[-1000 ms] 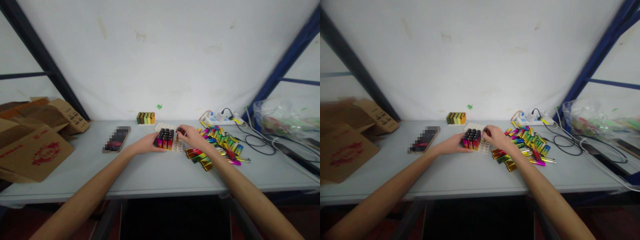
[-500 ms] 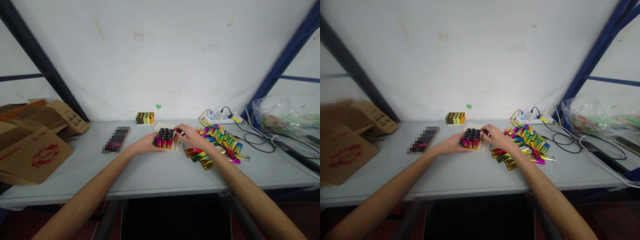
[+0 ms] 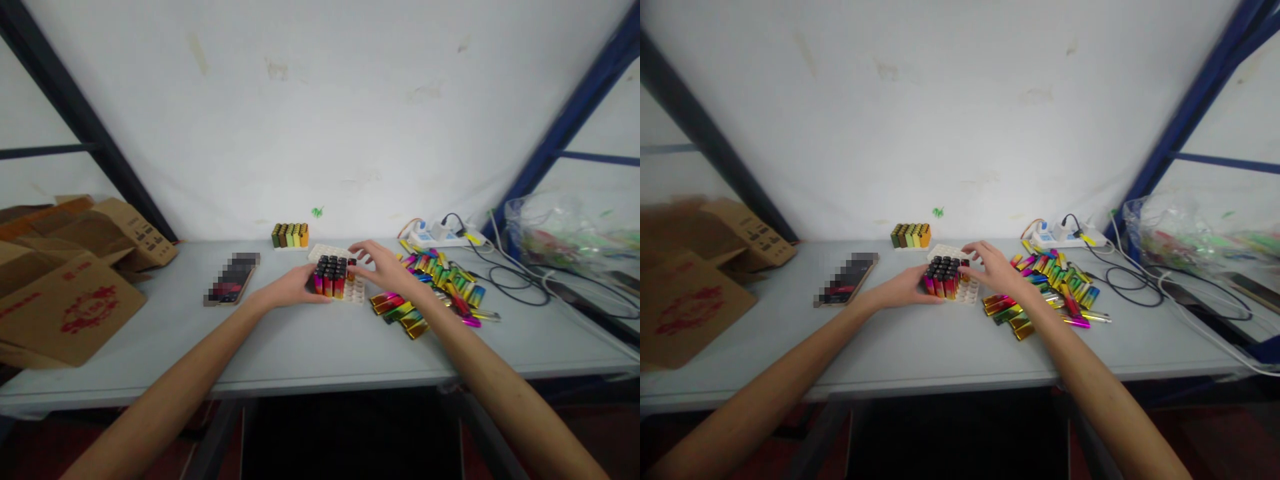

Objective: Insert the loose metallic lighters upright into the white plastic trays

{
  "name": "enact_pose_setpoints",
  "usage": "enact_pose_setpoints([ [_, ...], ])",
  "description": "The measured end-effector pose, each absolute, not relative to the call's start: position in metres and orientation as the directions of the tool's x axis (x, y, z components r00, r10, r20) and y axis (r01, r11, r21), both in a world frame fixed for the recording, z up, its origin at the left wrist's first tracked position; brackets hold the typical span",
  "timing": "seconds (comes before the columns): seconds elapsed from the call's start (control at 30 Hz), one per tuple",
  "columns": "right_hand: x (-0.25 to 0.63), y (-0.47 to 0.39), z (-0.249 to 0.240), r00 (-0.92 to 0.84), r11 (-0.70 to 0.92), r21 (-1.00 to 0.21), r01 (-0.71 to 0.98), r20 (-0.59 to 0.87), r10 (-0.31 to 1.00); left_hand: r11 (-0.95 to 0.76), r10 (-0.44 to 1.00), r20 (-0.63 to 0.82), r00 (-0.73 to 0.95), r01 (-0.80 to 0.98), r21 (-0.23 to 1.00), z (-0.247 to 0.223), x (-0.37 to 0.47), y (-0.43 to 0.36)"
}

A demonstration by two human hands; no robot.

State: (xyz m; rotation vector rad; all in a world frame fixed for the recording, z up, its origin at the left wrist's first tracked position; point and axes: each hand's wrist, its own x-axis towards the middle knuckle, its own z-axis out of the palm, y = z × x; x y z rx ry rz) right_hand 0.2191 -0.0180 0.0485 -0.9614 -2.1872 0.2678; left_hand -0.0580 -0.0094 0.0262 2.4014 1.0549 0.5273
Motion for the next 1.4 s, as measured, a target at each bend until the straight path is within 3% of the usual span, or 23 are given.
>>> enact_pose_setpoints([
  [0.13, 0.212, -0.033, 0.059, -0.464, 0.777, -0.409, 0.479, 0.633, 0.620, -0.592, 0.761, 0.151, 0.631, 0.580, 0.560, 0.027, -0.058, -0.010],
  [0.27, 0.198, -0.041, 0.053, -0.632, 0.820, -0.340, 0.461, 0.523, 0.572, -0.589, 0.766, 0.144, 0.626, 0.594, 0.548, 0.027, -0.058, -0.010],
  [0.37, 0.191, -0.039, 0.045, -0.654, 0.819, -0.335, 0.466, 0.493, 0.574, -0.591, 0.767, 0.151, 0.624, 0.595, 0.545, 0.027, -0.058, -0.010],
  [0.6, 0.194, -0.036, 0.049, -0.526, 0.797, -0.481, 0.365, 0.600, 0.603, -0.597, 0.757, 0.153, 0.635, 0.577, 0.557, 0.028, -0.058, -0.011],
  [0.7, 0.198, -0.036, 0.052, -0.476, 0.746, -0.581, 0.327, 0.581, 0.661, -0.597, 0.757, 0.151, 0.636, 0.580, 0.554, 0.028, -0.058, -0.010],
  [0.83, 0.200, -0.037, 0.054, -0.492, 0.717, -0.622, 0.315, 0.539, 0.684, -0.589, 0.763, 0.142, 0.630, 0.587, 0.556, 0.028, -0.058, -0.010],
  [1.4, 0.200, -0.045, 0.061, -0.676, 0.859, -0.374, 0.348, 0.535, 0.507, -0.614, 0.743, 0.169, 0.648, 0.560, 0.555, 0.026, -0.059, -0.008],
])
